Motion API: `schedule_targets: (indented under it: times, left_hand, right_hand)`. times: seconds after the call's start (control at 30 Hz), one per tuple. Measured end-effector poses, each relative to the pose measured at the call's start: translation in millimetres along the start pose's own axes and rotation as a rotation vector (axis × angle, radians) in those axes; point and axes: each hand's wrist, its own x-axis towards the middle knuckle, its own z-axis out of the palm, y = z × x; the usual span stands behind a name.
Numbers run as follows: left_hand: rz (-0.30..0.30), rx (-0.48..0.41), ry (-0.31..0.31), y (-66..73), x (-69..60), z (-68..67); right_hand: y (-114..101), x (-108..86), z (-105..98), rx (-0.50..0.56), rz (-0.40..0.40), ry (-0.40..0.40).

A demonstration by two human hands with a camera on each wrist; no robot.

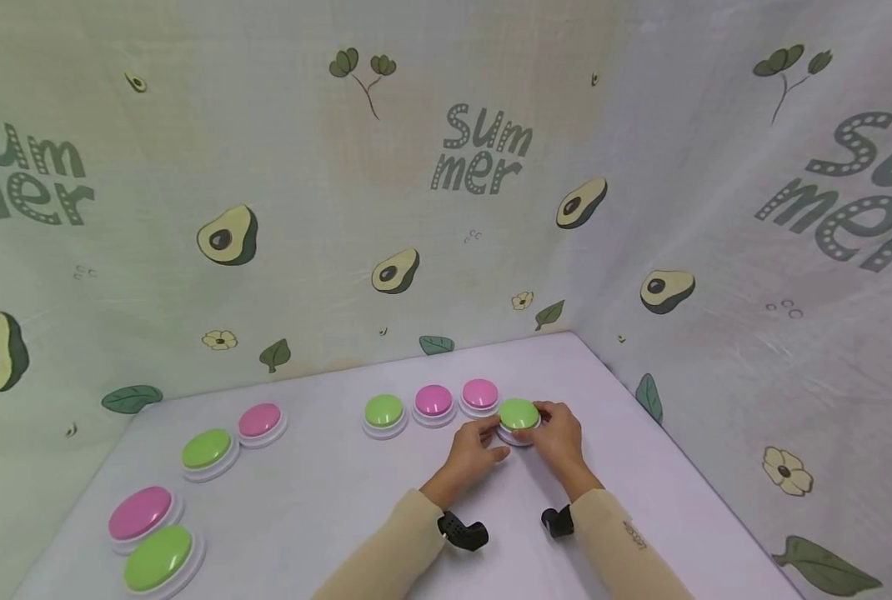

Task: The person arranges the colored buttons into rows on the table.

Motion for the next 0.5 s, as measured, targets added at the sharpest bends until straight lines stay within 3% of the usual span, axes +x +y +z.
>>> schedule_targets:
  times: [0.13, 0.5]
  left_hand:
    - [-0.048, -0.049, -0.039, 1.7, 6.4, 7.9]
    - [-0.137, -0.189, -0.076, 9.1, 22.2, 23.4]
  right_hand:
    - [3, 7.9, -3, -0.012, 0.006, 0.003]
    - [7, 31.0, -3, -0.041, 0.016, 0.022]
